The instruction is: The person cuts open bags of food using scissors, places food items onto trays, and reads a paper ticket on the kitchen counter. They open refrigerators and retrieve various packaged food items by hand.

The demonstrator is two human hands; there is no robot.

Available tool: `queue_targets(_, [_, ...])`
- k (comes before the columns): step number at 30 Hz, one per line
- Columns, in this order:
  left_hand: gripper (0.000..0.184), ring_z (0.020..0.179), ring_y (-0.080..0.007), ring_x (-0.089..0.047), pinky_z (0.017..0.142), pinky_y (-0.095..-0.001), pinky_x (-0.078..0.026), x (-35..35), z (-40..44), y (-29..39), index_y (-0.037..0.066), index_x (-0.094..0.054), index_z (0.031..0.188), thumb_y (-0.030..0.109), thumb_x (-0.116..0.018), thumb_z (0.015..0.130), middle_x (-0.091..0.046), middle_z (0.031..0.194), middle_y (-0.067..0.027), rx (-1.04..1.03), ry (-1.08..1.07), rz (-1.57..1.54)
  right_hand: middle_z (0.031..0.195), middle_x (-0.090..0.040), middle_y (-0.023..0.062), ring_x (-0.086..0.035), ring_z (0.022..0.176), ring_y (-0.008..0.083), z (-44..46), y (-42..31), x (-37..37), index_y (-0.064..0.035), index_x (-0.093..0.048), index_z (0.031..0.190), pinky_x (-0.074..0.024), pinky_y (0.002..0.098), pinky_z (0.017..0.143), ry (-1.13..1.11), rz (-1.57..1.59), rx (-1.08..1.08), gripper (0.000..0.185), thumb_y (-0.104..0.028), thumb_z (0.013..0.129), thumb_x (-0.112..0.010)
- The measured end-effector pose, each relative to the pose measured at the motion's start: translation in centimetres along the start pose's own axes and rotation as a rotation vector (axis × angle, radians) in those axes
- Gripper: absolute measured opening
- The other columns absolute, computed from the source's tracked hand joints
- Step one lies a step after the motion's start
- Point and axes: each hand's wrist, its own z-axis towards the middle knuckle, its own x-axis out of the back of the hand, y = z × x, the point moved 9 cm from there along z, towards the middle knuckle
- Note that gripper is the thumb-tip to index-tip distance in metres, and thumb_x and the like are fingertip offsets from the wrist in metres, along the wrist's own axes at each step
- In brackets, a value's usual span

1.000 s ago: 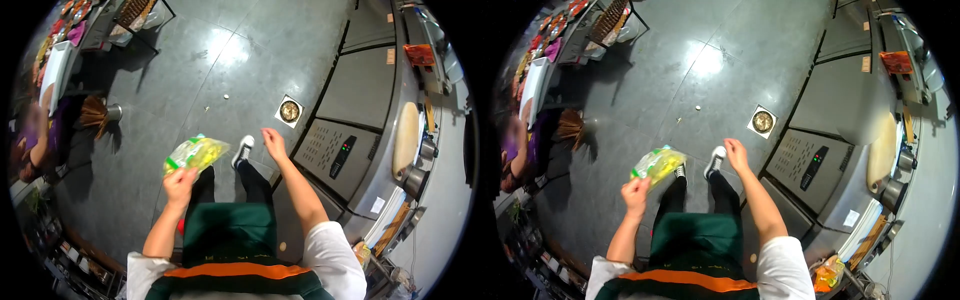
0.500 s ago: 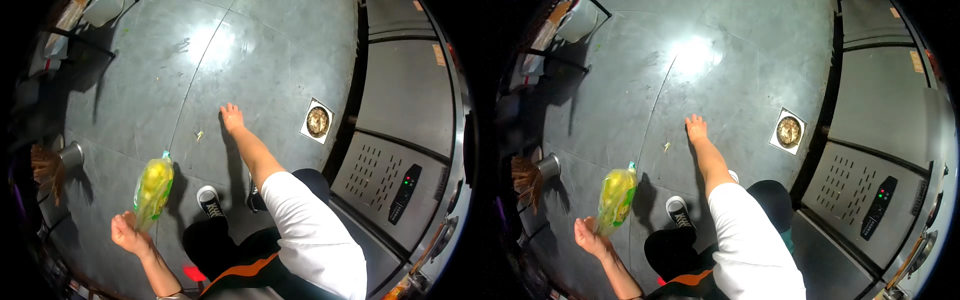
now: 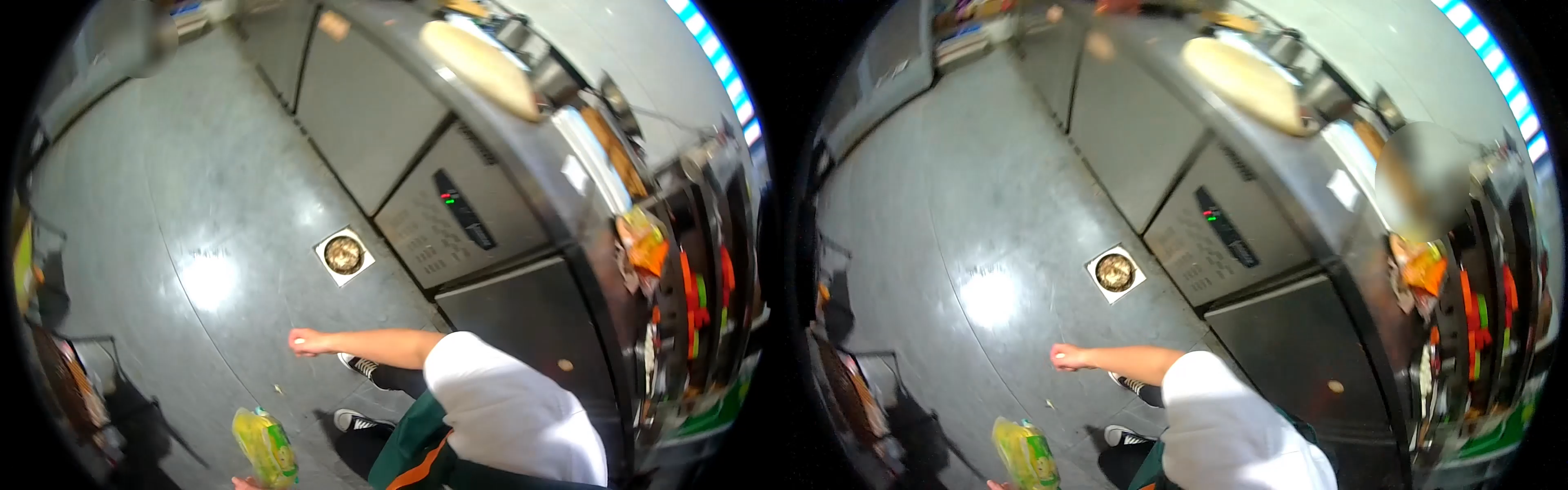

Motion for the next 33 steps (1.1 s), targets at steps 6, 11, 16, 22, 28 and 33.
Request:
queue_targets(6, [0.031, 0.072, -0.0228, -0.053, 0.067, -0.0303, -0.042, 6.1, -3.4, 20.5, -0.006, -0.057, 0.089, 0.023, -0.048, 0.081, -0.058, 0.08, -0.0165, -0.309, -0.192, -0.068, 0.061, -0.047, -0.0021, -0.042, 0.052, 0.0067, -27.6, -10.4, 8.8, -0.0114, -0.049, 0.081, -0.0367, 0.0215, 0.045, 0.636, -0.09, 0.056, 0.009, -0.019, 0.078, -0.051])
queue_targets(11, [0.024, 0.051, -0.006, -0.029, 0.044, -0.0221, -0.025, 3.8, -3.6, 28.4, -0.001, -0.054, 0.079, 0.023, -0.05, 0.081, -0.031, 0.056, 0.0053, -0.309, -0.542, -0.589, 0.071, -0.056, 0.0045, -0.053, 0.067, 0.0146, -56.3, -13.9, 8.1, -0.0101, -0.053, 0.073, -0.0437, 0.029, 0.062, 1.188, -0.142, -0.026, 0.011, -0.019, 0.069, -0.056])
queue_targets(16, [0.029, 0.063, -0.0202, -0.049, 0.06, -0.0297, -0.04, 6.5, -14.6, 41.5, -0.004, -0.059, 0.08, 0.023, -0.05, 0.078, -0.058, 0.071, -0.012, -0.629, -0.535, -0.43, 0.074, -0.056, 0.01, -0.055, 0.073, 0.0247, -80.7, -9.2, 1.9, -0.0085, -0.051, 0.073, -0.043, 0.0332, 0.064, 1.869, -0.07, -0.122, 0.01, -0.016, 0.068, -0.055])
queue_targets(22, [0.026, 0.048, -0.0162, -0.035, 0.045, -0.0312, -0.031, 5.1, -22.8, 44.2, 0.003, -0.059, 0.069, 0.026, -0.052, 0.078, -0.042, 0.051, -0.0063, -0.685, -0.55, -0.385, 0.078, -0.054, 0.0137, -0.052, 0.078, 0.031, -100.4, 2.1, -4.4, -0.0074, -0.048, 0.073, -0.0408, 0.0377, 0.069, 2.45, 0.177, -0.378, 0.011, -0.01, 0.065, -0.055])
queue_targets(28, [0.025, 0.048, -0.0069, -0.024, 0.043, -0.0227, -0.02, 3.2, -40.1, 47.7, 0.0, -0.056, 0.077, 0.024, -0.06, 0.074, -0.025, 0.051, 0.0044, -0.518, -0.88, -0.707, 0.085, -0.055, 0.0146, -0.052, 0.084, 0.0313, -108.4, 8.4, 3.0, -0.0076, -0.049, 0.086, -0.0409, 0.036, 0.073, 2.287, 0.016, -0.503, 0.02, -0.013, 0.068, -0.056])
queue_targets(33, [0.025, 0.048, -0.0066, -0.025, 0.042, -0.0232, -0.02, 2.3, -49.2, 48.0, 0.001, -0.056, 0.077, 0.025, -0.06, 0.074, -0.025, 0.051, 0.0043, -0.468, -1.0, -0.71, 0.087, -0.055, 0.0118, -0.053, 0.082, 0.0281, -109.2, 11.5, 4.9, -0.0068, -0.049, 0.087, -0.0417, 0.0342, 0.073, 2.482, -0.024, -0.463, 0.026, -0.014, 0.065, -0.06])
